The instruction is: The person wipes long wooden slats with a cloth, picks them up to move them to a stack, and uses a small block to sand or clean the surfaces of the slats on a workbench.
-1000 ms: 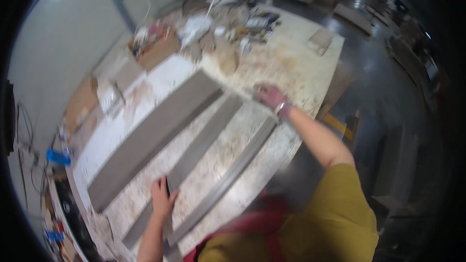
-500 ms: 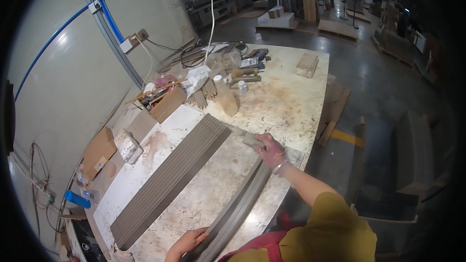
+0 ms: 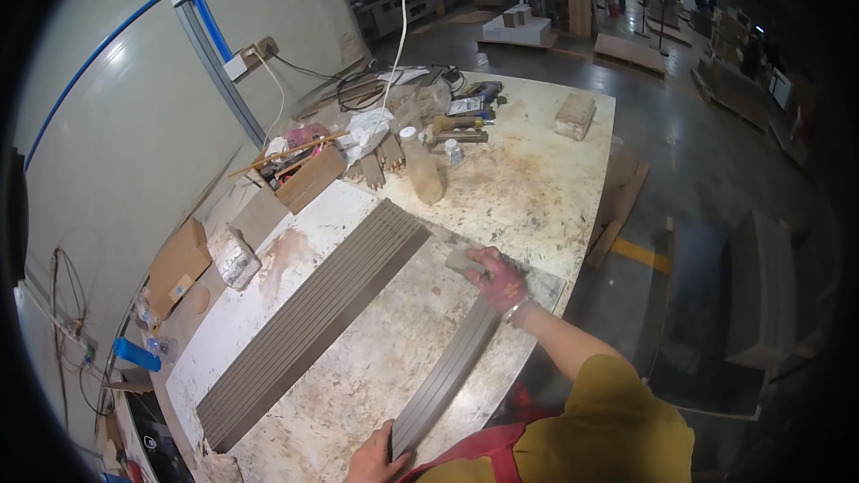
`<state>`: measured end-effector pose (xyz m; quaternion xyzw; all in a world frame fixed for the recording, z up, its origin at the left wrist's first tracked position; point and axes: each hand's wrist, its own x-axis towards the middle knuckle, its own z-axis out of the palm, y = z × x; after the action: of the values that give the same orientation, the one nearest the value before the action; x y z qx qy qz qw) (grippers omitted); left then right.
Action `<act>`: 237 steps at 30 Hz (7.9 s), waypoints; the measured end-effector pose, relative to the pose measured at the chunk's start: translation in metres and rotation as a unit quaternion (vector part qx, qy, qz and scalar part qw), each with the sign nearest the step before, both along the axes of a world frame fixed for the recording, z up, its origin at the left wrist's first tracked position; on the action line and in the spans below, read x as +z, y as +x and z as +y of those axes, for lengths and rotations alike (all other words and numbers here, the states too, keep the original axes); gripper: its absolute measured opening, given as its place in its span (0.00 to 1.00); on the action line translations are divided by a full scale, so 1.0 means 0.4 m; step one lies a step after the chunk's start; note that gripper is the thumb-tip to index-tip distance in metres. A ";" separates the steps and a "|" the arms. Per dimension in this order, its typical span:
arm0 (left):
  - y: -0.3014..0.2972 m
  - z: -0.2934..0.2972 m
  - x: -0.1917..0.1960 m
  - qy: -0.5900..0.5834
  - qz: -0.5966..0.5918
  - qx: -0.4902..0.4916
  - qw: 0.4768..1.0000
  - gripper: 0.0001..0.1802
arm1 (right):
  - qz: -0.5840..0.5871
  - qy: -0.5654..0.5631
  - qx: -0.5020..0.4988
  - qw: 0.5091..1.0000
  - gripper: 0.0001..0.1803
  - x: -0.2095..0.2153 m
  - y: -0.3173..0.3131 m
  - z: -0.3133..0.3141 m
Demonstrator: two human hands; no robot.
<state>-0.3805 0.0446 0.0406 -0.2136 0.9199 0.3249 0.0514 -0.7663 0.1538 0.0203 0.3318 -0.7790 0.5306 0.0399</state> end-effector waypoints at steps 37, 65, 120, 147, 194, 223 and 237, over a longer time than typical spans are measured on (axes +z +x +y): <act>-0.057 -0.326 -0.175 -0.263 0.085 0.157 0.948 0.37 | -0.034 0.241 0.060 0.968 0.21 -0.051 -0.433 -0.120; 0.151 -0.277 -0.143 -0.299 0.054 0.197 0.932 0.40 | 0.116 0.176 0.605 0.768 0.18 0.098 0.468 -0.577; 0.088 -0.292 -0.140 -0.197 0.037 0.164 0.966 0.38 | -0.112 0.271 0.131 0.947 0.21 -0.066 -0.352 -0.281; 0.096 -0.244 -0.105 -0.029 0.094 0.224 0.970 0.31 | 0.238 0.109 0.791 0.552 0.10 0.053 1.268 -0.694; -0.074 -0.422 -0.102 -0.188 0.109 0.110 0.970 0.35 | -0.088 0.016 0.186 0.978 0.20 -0.006 0.219 -0.076; -0.117 -0.369 -0.161 -0.210 0.093 0.131 0.964 0.37 | -0.072 0.266 0.059 0.959 0.22 -0.026 -0.344 -0.207; -0.163 -0.369 -0.171 -0.209 0.135 0.130 0.960 0.36 | -0.026 0.431 0.142 0.891 0.19 0.086 -0.333 -0.179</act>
<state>-0.4458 -0.1029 -0.0279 -0.2912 0.9301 0.1552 -0.1616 -0.8996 0.0823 0.0545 0.4096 -0.8765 0.1510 -0.2028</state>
